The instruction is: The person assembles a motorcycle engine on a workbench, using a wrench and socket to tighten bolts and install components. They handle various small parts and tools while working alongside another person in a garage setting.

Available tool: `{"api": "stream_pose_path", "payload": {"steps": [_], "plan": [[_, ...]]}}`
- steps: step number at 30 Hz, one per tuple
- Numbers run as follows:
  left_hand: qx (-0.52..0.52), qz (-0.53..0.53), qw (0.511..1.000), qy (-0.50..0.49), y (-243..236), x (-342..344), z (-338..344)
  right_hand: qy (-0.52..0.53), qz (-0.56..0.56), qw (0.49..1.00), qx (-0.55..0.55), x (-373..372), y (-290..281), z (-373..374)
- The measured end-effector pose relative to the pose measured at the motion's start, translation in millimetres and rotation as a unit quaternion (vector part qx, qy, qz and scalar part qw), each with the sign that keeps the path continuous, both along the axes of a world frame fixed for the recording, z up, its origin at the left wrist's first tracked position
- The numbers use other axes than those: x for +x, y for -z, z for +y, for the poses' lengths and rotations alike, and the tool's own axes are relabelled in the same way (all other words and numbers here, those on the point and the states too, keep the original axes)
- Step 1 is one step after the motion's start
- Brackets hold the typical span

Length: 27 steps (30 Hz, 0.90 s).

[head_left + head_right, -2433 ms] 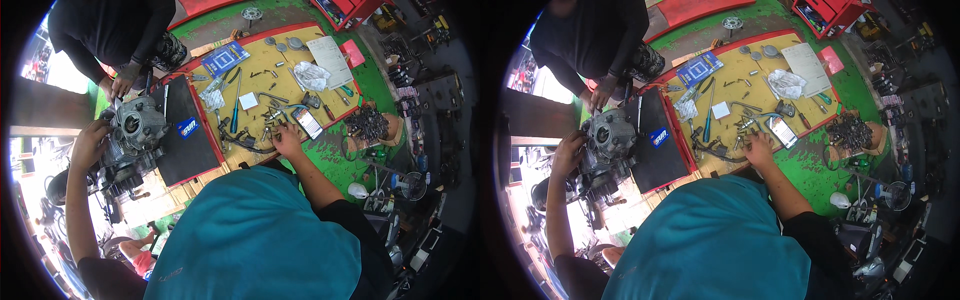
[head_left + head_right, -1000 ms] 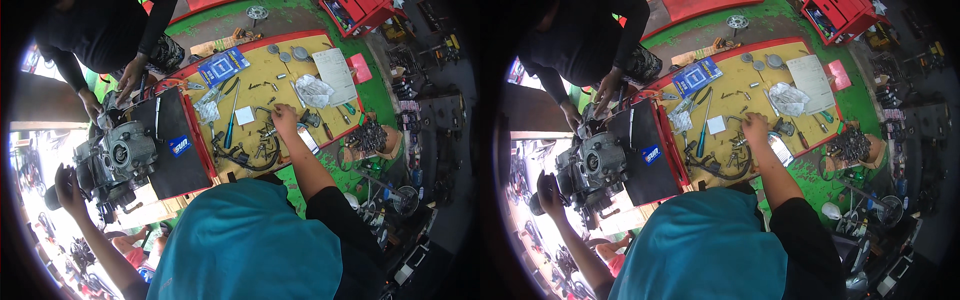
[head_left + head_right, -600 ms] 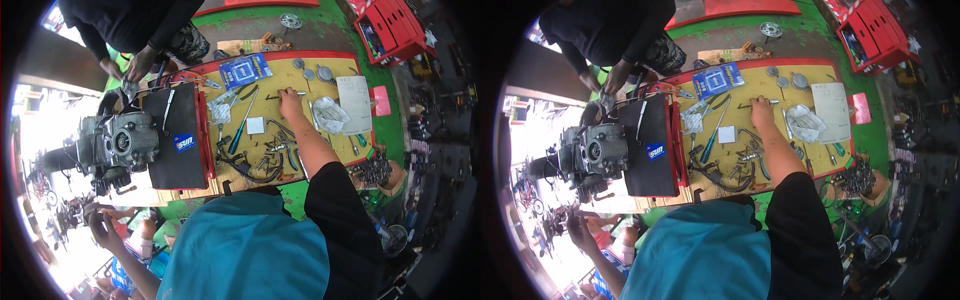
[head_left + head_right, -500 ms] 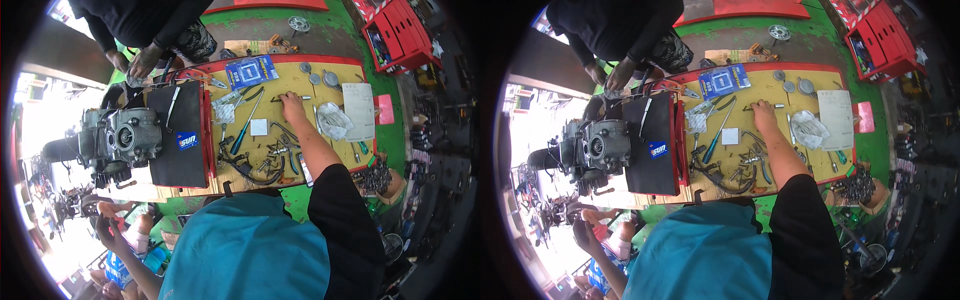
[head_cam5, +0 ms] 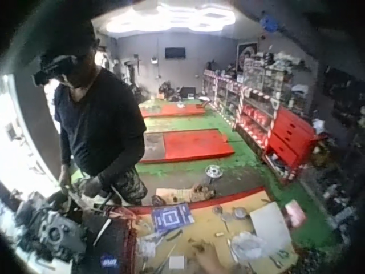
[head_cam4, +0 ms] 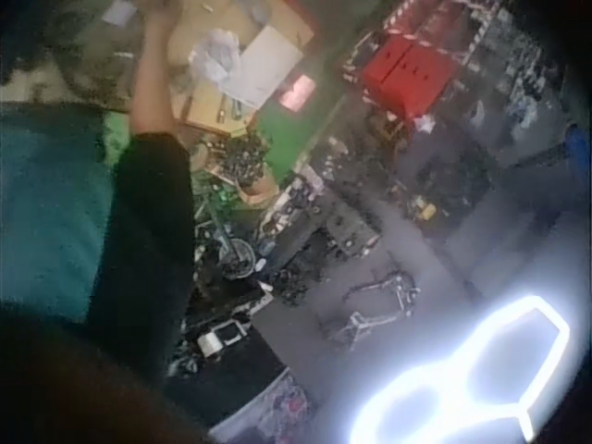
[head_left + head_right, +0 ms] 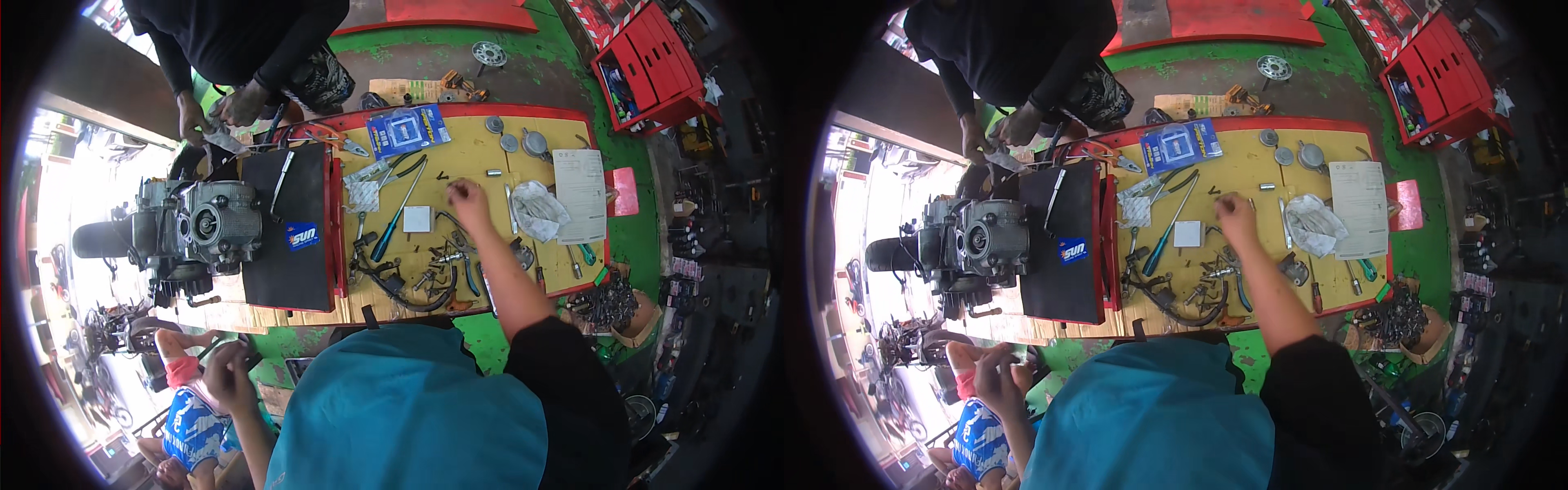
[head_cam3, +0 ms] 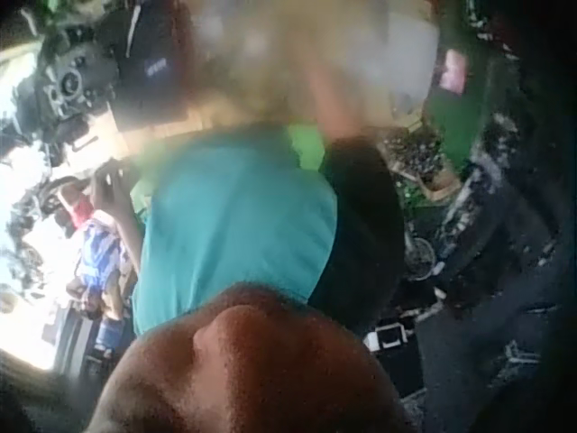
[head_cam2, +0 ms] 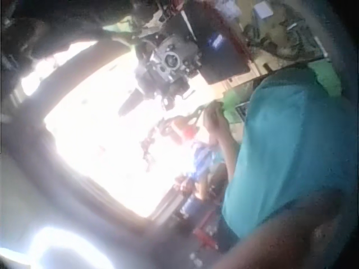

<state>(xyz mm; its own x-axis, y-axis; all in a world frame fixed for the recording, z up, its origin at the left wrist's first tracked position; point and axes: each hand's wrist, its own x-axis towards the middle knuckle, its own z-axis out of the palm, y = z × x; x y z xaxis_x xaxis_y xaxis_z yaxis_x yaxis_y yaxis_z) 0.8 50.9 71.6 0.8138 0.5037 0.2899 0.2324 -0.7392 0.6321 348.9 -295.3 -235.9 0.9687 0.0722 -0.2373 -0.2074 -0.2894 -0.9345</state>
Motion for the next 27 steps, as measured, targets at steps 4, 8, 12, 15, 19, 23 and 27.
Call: {"api": "stream_pose_path", "payload": {"steps": [4, 8, 12, 15, 19, 23, 27], "plan": [[-0.088, 0.098, 0.98, 0.146, -5, 60, -31, -0.082, 0.183, 0.952, 0.231, -97, -80, 38], [-0.262, 0.181, 0.926, 0.202, 21, 127, -75, -0.185, 0.16, 0.899, 0.362, -141, -154, 67], [-0.369, 0.175, 0.885, 0.223, 59, 155, -100, -0.204, 0.095, 0.887, 0.404, -141, -172, 65], [-0.44, 0.162, 0.859, 0.207, 64, 163, -113, -0.188, 0.052, 0.917, 0.348, -132, -187, 47], [-0.358, 0.107, 0.892, 0.253, 69, 165, -125, -0.161, 0.109, 0.917, 0.347, -133, -183, 28], [-0.384, 0.112, 0.876, 0.268, 78, 166, -132, -0.147, 0.122, 0.914, 0.359, -140, -179, 16], [-0.493, 0.135, 0.83, 0.224, 89, 166, -139, -0.164, 0.105, 0.929, 0.316, -135, -180, 5]]}}
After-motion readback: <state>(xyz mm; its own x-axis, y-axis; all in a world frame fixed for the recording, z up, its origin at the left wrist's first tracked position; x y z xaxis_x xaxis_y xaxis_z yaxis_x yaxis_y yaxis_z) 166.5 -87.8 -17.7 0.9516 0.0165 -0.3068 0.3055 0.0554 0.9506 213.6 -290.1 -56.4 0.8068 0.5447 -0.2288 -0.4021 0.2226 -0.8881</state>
